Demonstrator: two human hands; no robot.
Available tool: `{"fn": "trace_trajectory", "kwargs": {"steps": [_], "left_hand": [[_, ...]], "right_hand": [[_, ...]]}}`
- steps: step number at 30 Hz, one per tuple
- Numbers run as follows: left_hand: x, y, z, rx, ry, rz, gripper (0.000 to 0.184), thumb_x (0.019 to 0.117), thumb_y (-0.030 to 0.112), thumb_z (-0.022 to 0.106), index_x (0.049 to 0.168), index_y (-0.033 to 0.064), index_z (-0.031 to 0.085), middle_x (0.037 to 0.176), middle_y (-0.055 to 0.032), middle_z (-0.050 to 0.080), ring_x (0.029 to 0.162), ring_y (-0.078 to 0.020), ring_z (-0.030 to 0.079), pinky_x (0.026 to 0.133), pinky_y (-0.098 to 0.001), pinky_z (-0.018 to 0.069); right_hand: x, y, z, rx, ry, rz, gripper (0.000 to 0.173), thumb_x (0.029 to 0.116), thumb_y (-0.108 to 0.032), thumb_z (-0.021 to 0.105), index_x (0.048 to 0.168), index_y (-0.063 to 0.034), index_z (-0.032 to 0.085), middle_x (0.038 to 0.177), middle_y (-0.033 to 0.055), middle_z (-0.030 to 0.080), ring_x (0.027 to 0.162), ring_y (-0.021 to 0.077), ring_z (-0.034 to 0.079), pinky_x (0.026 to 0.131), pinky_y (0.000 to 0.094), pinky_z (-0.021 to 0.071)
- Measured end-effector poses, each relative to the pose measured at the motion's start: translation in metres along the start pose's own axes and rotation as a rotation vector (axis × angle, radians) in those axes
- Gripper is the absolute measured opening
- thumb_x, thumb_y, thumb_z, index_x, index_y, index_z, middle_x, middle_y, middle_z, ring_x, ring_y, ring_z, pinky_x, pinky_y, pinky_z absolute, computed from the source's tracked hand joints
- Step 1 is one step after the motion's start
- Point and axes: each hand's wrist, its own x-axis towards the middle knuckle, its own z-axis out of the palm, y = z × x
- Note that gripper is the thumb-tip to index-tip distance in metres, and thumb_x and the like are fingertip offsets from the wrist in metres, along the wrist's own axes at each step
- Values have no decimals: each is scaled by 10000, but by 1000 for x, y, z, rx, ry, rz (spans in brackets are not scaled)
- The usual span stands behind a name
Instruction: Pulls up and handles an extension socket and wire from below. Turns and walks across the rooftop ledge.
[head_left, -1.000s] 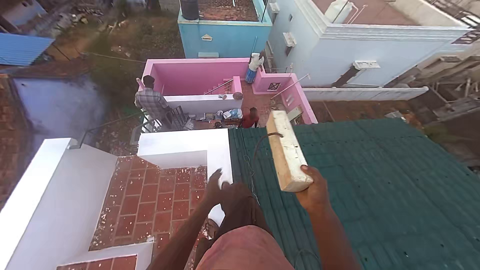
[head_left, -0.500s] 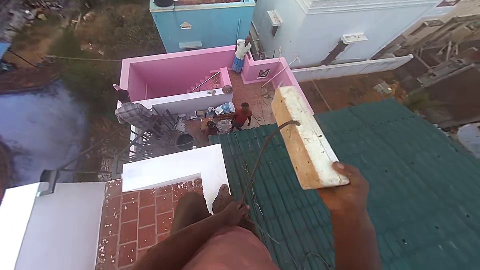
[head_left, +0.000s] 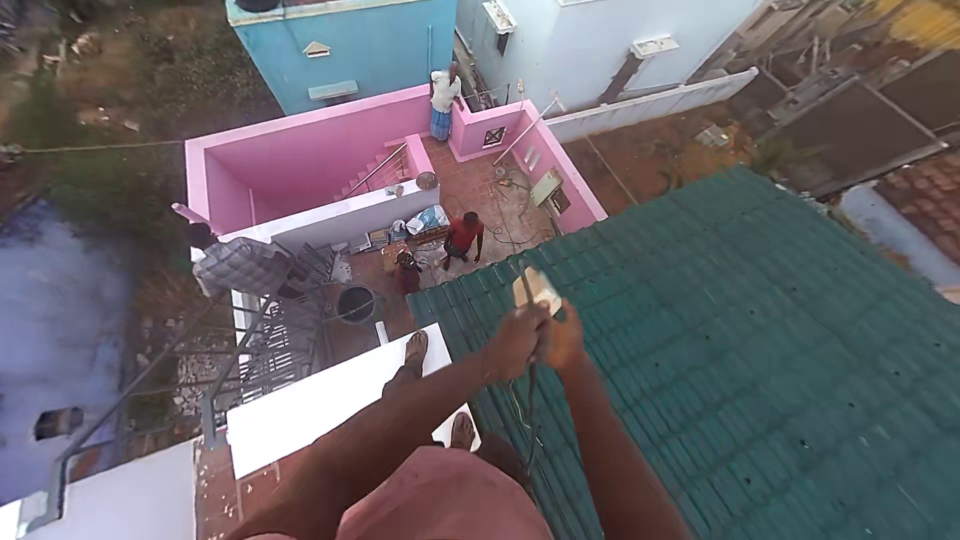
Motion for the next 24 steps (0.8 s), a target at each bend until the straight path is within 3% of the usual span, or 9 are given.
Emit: {"fn": "trace_trajectory", "kwargs": {"steps": [3, 5, 7, 9, 11, 15, 19, 21, 24], "left_hand": [[76, 60, -18, -104, 60, -149, 336, 1133, 324, 317, 916, 123, 476, 544, 75, 330, 393, -31, 310, 382, -169, 302], [115, 82, -39, -140, 124, -280, 289, 1125, 258, 339, 911, 110, 465, 545, 71, 304, 376, -27, 279, 353, -161, 277], [143, 91, -66, -149, 214, -344, 247, 1093, 173, 370, 867, 105, 444, 547, 55, 316, 375, -39, 289, 355, -167, 301], [165, 100, -95, -145, 307, -359, 184, 1080, 187, 391, 923, 106, 442, 594, 28, 367, 402, -70, 353, 393, -204, 393], [187, 111, -118, -158, 396, -333, 138, 1074, 224, 404, 1042, 102, 459, 682, -29, 448, 492, -146, 465, 519, -311, 512], [187, 97, -124, -132, 391, -137, 645, 1096, 562, 252, 1545, 101, 298, 1038, -169, 627, 773, -230, 633, 736, -368, 551], [74, 21, -75, -19, -45, 80, 985, 982, 759, 53, 1382, -23, 500, 1175, -137, 681, 1049, -206, 672, 947, -411, 555], [25, -9, -61, -3, -211, 141, 809, 1056, 610, 163, 1401, -60, 456, 1196, -109, 675, 1119, -182, 652, 1031, -396, 512], [10, 7, -64, -38, -36, 144, 389, 1109, 347, 260, 1068, 74, 534, 706, 65, 544, 641, -63, 565, 690, -270, 543]], "right_hand": [[-26, 35, -4, -264, -350, 47, 1169, 853, -924, 144, 1541, 10, 289, 1273, 251, 665, 1081, 355, 705, 908, 482, 590], [-56, 51, -25, -319, -434, -42, 1225, 712, -1009, 351, 1325, 25, 585, 1105, 166, 748, 994, 298, 734, 898, 455, 595], [-82, 66, -65, -459, -358, -178, 818, 849, -825, 535, 1121, -65, 670, 890, 38, 732, 808, 177, 707, 784, 373, 595], [-104, 87, -106, -612, -213, -211, 346, 970, -440, 626, 992, -95, 639, 782, -22, 671, 717, 121, 657, 736, 340, 578], [-120, 93, -112, -657, -126, -185, 190, 994, -304, 610, 921, -129, 595, 689, -68, 591, 607, 65, 578, 615, 272, 525], [-122, 19, -4, -508, -179, -303, 261, 949, -446, 676, 925, -191, 629, 620, -114, 492, 491, -1, 433, 473, 185, 401], [-69, -86, 134, -156, -115, -308, 365, 1109, -291, 357, 1026, -88, 649, 587, -98, 482, 451, -4, 425, 450, 159, 408], [-18, -105, 181, 38, -124, -167, 366, 1104, -319, 321, 977, -119, 599, 610, -88, 489, 454, 7, 444, 446, 157, 419], [23, -99, 214, -36, -171, -75, 411, 1114, -375, 308, 979, -96, 578, 753, 17, 633, 605, 97, 621, 579, 240, 554]]}}
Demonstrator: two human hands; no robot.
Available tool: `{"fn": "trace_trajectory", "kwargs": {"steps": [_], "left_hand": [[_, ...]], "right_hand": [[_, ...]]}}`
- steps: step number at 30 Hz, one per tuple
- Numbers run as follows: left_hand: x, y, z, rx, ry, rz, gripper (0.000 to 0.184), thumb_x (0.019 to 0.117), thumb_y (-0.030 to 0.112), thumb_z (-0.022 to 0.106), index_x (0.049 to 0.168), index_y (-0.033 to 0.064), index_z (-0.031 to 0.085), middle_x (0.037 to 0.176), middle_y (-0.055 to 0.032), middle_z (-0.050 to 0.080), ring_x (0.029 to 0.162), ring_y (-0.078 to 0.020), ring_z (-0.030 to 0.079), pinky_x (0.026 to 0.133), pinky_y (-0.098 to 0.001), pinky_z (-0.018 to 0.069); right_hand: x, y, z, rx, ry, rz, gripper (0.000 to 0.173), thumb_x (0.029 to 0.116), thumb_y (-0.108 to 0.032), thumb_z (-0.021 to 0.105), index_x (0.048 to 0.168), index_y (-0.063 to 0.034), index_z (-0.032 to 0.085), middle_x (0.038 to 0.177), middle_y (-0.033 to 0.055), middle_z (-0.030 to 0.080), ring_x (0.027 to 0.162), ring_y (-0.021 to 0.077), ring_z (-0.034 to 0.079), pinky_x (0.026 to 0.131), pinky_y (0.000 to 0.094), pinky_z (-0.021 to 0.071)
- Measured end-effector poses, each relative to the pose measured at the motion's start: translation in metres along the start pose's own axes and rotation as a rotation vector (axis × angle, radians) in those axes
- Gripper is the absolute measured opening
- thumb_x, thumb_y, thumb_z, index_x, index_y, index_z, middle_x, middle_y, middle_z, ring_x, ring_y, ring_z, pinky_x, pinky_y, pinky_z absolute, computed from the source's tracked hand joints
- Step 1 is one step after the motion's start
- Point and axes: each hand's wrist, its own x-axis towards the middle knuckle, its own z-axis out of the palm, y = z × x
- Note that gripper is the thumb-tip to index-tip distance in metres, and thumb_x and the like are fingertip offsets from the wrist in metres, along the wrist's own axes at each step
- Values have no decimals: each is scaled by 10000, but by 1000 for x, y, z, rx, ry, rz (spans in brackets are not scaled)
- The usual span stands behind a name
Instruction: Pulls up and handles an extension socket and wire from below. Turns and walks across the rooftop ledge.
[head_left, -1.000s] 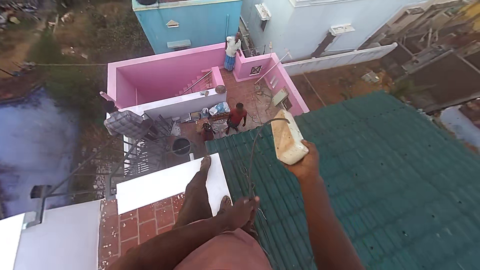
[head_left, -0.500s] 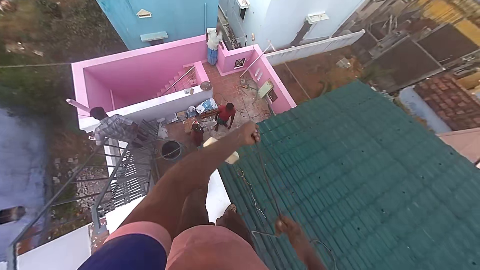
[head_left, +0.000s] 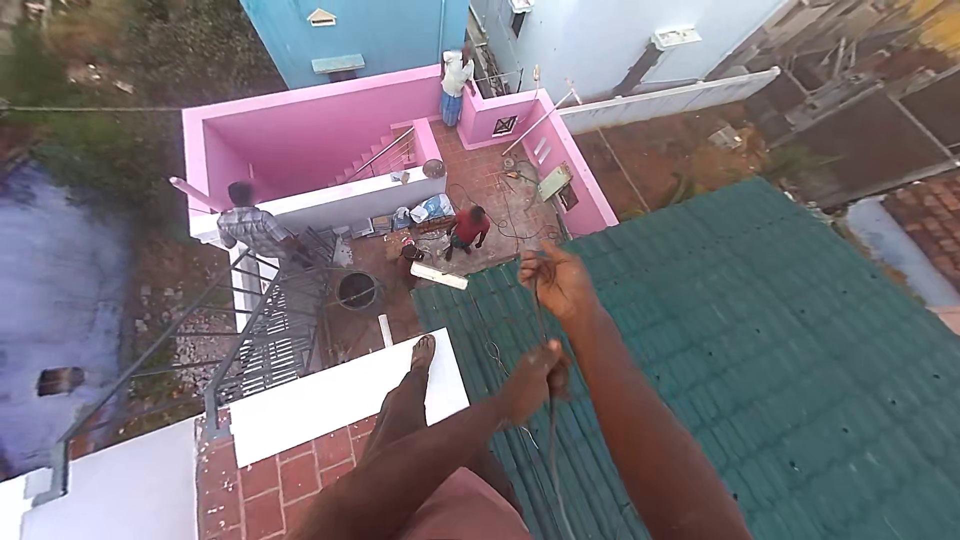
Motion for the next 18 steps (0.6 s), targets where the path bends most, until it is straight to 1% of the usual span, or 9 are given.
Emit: {"fn": "trace_trajectory", "kwargs": {"steps": [2, 3, 4, 6, 8, 11, 14, 16, 18], "left_hand": [[18, 37, -9, -29, 156, 0, 387, 1126, 308, 261, 899, 115, 507, 582, 87, 412, 471, -22, 401, 479, -182, 398], [31, 56, -16, -84, 219, 13, 404, 1129, 314, 267, 852, 127, 494, 558, 81, 402, 446, -23, 376, 451, -176, 364], [48, 74, -25, -167, 298, 13, 422, 1129, 332, 282, 806, 146, 481, 538, 80, 390, 427, -27, 358, 433, -180, 340], [87, 109, -50, -340, 414, -10, 404, 1126, 339, 298, 796, 157, 444, 517, 73, 362, 386, -30, 329, 382, -170, 298], [120, 130, -71, -420, 467, -110, 395, 1121, 383, 302, 817, 162, 423, 514, 69, 305, 367, -44, 285, 358, -179, 267], [161, 136, -77, -339, 469, -232, 373, 1116, 382, 311, 853, 149, 434, 527, 63, 293, 365, -56, 279, 348, -194, 285], [202, 145, -82, -254, 472, -367, 448, 1105, 459, 291, 821, 146, 440, 531, 44, 318, 363, -71, 308, 346, -212, 325], [228, 152, -89, -194, 507, -412, 426, 1094, 477, 318, 845, 147, 425, 576, 17, 347, 384, -100, 335, 359, -243, 365], [255, 158, -99, -156, 554, -362, 364, 1088, 472, 344, 966, 140, 435, 645, -14, 391, 424, -132, 379, 395, -279, 410]], "right_hand": [[-2, 11, -18, -297, -219, 4, 595, 1116, -485, 212, 1173, -41, 604, 993, 92, 726, 867, 173, 718, 797, 332, 603], [-11, 20, -34, -450, -324, -1, 707, 1083, -577, 178, 1260, -39, 600, 1050, 93, 727, 926, 181, 715, 835, 359, 597], [-25, 32, -52, -560, -380, -5, 823, 1015, -710, 189, 1238, -49, 626, 1021, 80, 734, 903, 175, 714, 806, 360, 602], [-61, 67, -103, -593, -497, 23, 1058, 842, -906, 378, 1335, 7, 584, 1182, 139, 725, 1077, 254, 704, 960, 426, 567], [-99, 112, -156, -505, -477, -69, 902, 820, -761, 654, 1352, -37, 587, 1233, 109, 698, 1155, 232, 655, 1043, 411, 510], [-142, 164, -222, -448, -276, -160, 434, 862, -461, 788, 1148, -149, 693, 1030, 11, 719, 959, 139, 672, 904, 351, 556], [-181, 206, -272, -578, 21, -88, 126, 949, -229, 673, 977, -107, 656, 867, -36, 695, 809, 86, 662, 805, 310, 568], [-202, 218, -287, -661, 158, -17, 122, 1003, -117, 554, 908, -66, 612, 740, -59, 608, 678, 46, 586, 697, 268, 526], [-211, 203, -283, -554, 189, -37, 203, 1026, -118, 512, 849, -147, 607, 667, -115, 568, 567, -4, 501, 561, 199, 450]]}}
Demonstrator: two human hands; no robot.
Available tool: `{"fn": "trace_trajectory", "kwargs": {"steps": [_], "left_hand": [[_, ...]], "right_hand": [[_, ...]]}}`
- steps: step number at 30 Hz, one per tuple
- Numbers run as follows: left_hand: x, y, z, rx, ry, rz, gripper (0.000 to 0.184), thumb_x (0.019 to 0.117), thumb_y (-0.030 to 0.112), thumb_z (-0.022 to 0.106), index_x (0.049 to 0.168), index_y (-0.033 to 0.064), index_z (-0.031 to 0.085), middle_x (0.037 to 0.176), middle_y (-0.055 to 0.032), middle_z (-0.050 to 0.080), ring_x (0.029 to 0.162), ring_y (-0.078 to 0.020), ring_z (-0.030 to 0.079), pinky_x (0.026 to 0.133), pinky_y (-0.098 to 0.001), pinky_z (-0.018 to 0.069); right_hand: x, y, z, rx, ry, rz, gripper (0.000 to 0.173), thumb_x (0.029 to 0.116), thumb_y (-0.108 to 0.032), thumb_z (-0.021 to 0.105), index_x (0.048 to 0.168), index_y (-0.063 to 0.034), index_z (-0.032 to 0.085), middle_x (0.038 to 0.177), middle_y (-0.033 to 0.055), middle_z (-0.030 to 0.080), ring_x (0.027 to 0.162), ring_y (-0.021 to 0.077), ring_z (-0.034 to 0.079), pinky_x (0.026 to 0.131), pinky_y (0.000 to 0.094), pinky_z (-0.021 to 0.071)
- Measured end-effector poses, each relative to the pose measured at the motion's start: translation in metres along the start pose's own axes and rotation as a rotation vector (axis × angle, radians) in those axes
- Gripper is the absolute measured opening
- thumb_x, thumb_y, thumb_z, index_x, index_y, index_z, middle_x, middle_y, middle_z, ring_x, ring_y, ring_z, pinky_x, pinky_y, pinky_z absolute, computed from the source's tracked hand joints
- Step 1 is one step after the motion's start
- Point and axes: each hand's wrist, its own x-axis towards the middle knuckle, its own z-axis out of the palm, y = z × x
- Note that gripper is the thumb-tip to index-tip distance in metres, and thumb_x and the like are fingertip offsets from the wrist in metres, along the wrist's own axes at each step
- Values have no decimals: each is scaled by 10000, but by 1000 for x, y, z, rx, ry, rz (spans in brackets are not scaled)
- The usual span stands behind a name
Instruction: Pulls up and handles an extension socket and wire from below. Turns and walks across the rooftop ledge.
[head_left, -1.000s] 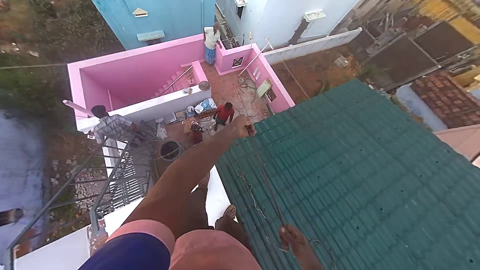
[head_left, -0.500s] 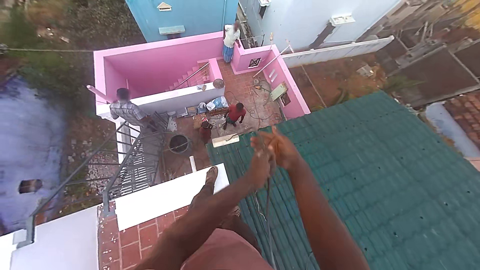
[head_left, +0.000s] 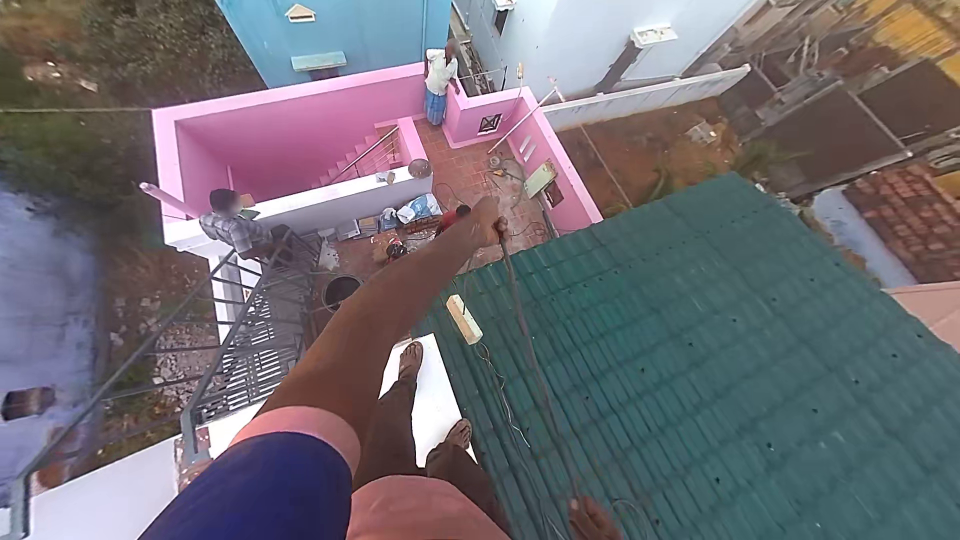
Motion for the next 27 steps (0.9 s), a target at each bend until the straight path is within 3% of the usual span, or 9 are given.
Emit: {"fn": "trace_trajectory", "kwargs": {"steps": [2, 4, 7, 9, 12, 15, 18, 21, 27], "left_hand": [[16, 17, 8, -51, 3, 111, 370, 1095, 470, 336, 1189, 131, 449, 790, -61, 476, 533, -162, 459, 488, -306, 462], [21, 27, 20, -119, -76, 172, 468, 1106, 441, 337, 1453, 128, 366, 1086, -159, 539, 753, -234, 569, 662, -359, 534], [9, 11, 57, -182, -224, 212, 462, 1113, 442, 297, 1380, 83, 412, 985, -134, 597, 742, -213, 621, 680, -349, 565], [-16, -19, 70, -161, -400, 239, 570, 1116, 486, 213, 1393, 39, 433, 1004, -127, 650, 789, -189, 657, 735, -333, 574], [-76, -80, 53, 165, -670, 402, 721, 1091, 541, 73, 1502, 10, 334, 1259, -155, 656, 970, -178, 685, 864, -340, 558], [-108, -128, 17, 352, -758, 514, 591, 1116, 364, 248, 1464, -96, 375, 1150, -184, 654, 1018, -185, 661, 968, -362, 529], [-88, -166, -23, 402, -669, 525, 375, 1095, 256, 422, 1239, -72, 533, 924, -57, 604, 827, -84, 581, 830, -274, 510], [-63, -188, -54, 492, -543, 516, 345, 1089, 293, 440, 1159, -23, 559, 846, -20, 540, 721, -78, 516, 698, -260, 468], [-39, -196, -89, 586, -417, 503, 413, 1098, 354, 381, 1166, -10, 562, 856, -38, 526, 757, -124, 522, 734, -310, 473]], "right_hand": [[6, -54, 0, 150, -53, -81, 189, 1018, -235, 590, 850, -230, 676, 678, -122, 612, 547, -18, 506, 518, 179, 440], [30, -136, 8, 190, -103, -230, 173, 969, -406, 679, 859, -275, 702, 664, -120, 584, 544, -12, 500, 519, 185, 447], [80, -279, 36, 220, -133, -501, 263, 950, -507, 674, 809, -286, 700, 571, -133, 506, 476, -18, 462, 467, 173, 425], [110, -371, 61, 229, -107, -580, 300, 1030, -416, 539, 810, -268, 678, 538, -146, 472, 449, -28, 426, 451, 154, 398], [167, -476, 97, 352, -100, -443, 365, 1115, -274, 318, 927, -161, 609, 570, -135, 436, 441, -40, 382, 434, 107, 352], [215, -527, 130, 253, -143, -363, 347, 1105, -267, 340, 966, -114, 619, 569, -120, 405, 418, -23, 349, 406, 116, 334], [228, -570, 160, 43, -182, -375, 436, 1119, -359, 304, 995, -119, 646, 602, -101, 467, 439, -3, 371, 426, 144, 347], [253, -601, 184, 45, -161, -317, 400, 1110, -435, 321, 980, -154, 574, 712, -52, 559, 469, 16, 418, 430, 153, 368], [296, -613, 206, 219, -106, -198, 277, 1052, -400, 494, 922, -158, 528, 697, -35, 528, 449, 6, 407, 404, 139, 351]]}}
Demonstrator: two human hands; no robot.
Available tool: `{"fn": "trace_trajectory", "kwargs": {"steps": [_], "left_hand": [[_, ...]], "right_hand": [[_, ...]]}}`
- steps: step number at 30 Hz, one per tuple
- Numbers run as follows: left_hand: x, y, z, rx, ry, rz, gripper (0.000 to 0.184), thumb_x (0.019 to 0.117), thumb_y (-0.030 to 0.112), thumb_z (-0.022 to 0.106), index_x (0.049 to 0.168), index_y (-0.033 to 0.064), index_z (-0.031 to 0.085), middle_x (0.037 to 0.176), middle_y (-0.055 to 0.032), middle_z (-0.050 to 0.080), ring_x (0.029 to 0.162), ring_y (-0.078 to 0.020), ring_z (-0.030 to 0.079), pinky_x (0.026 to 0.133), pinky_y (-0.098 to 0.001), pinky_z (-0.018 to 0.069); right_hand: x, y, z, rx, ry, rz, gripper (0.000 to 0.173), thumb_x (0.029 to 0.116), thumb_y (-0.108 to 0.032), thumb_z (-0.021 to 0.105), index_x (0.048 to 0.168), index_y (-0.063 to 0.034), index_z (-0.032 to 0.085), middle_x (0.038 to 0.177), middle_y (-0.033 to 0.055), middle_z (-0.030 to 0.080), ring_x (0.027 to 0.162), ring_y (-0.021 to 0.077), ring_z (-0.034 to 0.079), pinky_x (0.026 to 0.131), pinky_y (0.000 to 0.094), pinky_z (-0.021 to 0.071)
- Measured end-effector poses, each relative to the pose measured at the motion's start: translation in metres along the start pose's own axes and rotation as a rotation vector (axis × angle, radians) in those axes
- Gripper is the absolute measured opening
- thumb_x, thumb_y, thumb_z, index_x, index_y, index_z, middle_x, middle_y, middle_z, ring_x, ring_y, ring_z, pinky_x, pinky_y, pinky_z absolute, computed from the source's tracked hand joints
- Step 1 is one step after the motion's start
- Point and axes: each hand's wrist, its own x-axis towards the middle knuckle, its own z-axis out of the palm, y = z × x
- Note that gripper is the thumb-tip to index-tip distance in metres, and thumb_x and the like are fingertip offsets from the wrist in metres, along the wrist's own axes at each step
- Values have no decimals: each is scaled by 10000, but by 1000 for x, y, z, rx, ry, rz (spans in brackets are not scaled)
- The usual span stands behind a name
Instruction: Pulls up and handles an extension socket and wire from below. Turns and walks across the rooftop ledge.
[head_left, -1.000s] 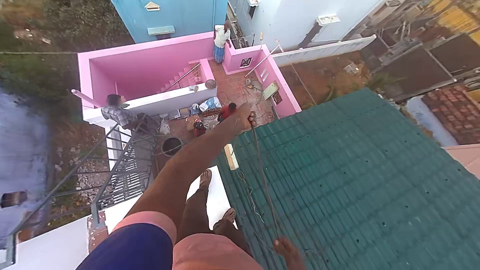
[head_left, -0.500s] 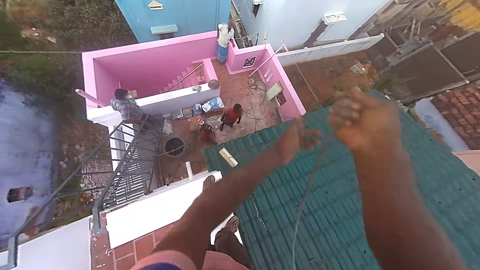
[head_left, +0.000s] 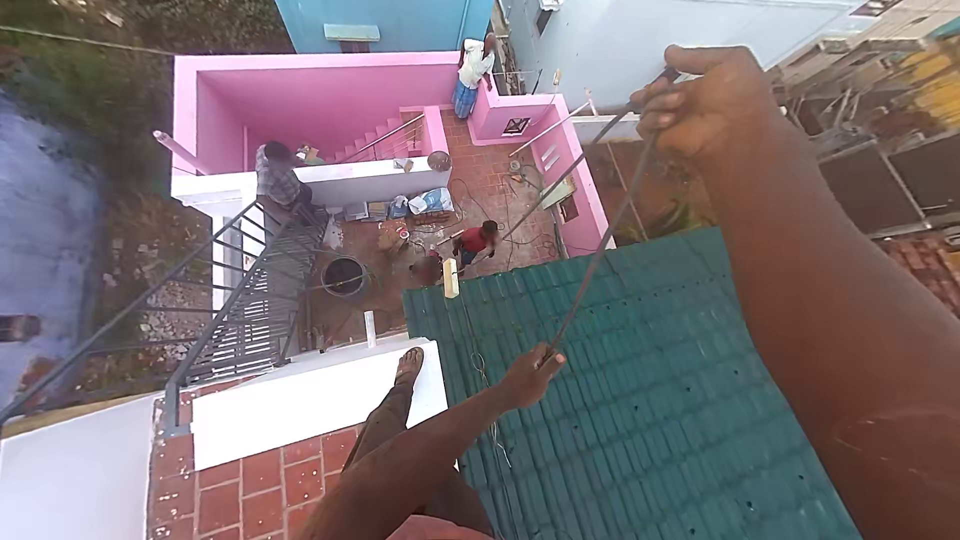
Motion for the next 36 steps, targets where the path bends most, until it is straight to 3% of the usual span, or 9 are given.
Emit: {"fn": "trace_trajectory", "kwargs": {"steps": [7, 12, 16, 22, 24, 28, 31, 34, 36], "left_hand": [[-18, -14, -5, -20, 74, 6, 417, 1105, 313, 347, 1065, 4, 625, 738, 36, 454, 618, -59, 439, 611, -242, 418], [-16, 76, -6, -182, 146, 159, 354, 1093, 270, 384, 876, 70, 580, 652, 87, 414, 548, -5, 397, 535, -192, 368], [11, 165, -36, -253, 168, 112, 379, 1130, 282, 333, 989, 18, 565, 674, 31, 427, 529, -43, 395, 505, -200, 374], [148, 244, -125, -710, 288, -87, 390, 1108, 458, 328, 964, 127, 475, 603, 17, 424, 413, -61, 389, 383, -192, 370], [176, 241, -159, -598, 323, -186, 558, 1060, 637, 280, 1275, 156, 460, 744, -61, 492, 480, -129, 426, 433, -255, 400], [186, 194, -170, -515, 243, -222, 848, 1008, 747, 160, 1459, 73, 408, 1048, -198, 653, 809, -260, 655, 735, -396, 561], [144, 154, -120, -442, 162, -2, 885, 1006, 704, -15, 1071, 75, 604, 803, -62, 667, 664, -132, 633, 583, -293, 540], [82, 90, -84, -247, 88, 115, 869, 1066, 557, -12, 1321, -64, 538, 1014, -144, 694, 915, -190, 673, 880, -375, 555], [47, 43, -71, -161, 200, 37, 713, 1115, 436, 87, 1250, -71, 571, 945, -114, 620, 848, -168, 589, 842, -351, 509]], "right_hand": [[44, 30, 28, 31, 20, -37, 334, 1063, -276, 490, 1321, -70, 438, 963, 82, 621, 753, 163, 662, 726, 304, 600], [79, 69, 25, -62, 38, 40, 120, 1057, -162, 459, 1037, -89, 552, 716, -3, 583, 553, 66, 569, 562, 205, 534], [85, 120, 11, 53, -99, 104, 182, 1029, -44, 387, 944, -68, 546, 728, 14, 592, 549, 56, 566, 550, 174, 527], [-37, 195, -5, -192, -213, 78, 691, 1100, -457, 27, 1212, -26, 555, 895, 76, 679, 795, 161, 671, 742, 325, 569], [-50, 231, -29, -237, -238, 29, 819, 1072, -546, -27, 1179, -7, 580, 768, 42, 603, 690, 157, 612, 701, 328, 546], [-26, 242, -47, -73, -273, -149, 639, 1076, -559, 99, 1086, -158, 597, 624, -112, 491, 498, 15, 461, 482, 190, 429], [0, 200, -23, 102, -239, -143, 727, 1044, -658, 112, 1035, -145, 626, 611, -93, 504, 471, 20, 445, 449, 187, 403], [38, 180, -9, 208, -227, -5, 825, 963, -810, 150, 914, -116, 593, 632, -33, 531, 468, 55, 467, 440, 204, 420], [55, 177, -1, 197, -199, 56, 870, 913, -871, 146, 860, -122, 585, 643, -4, 553, 468, 77, 468, 435, 228, 419]]}}
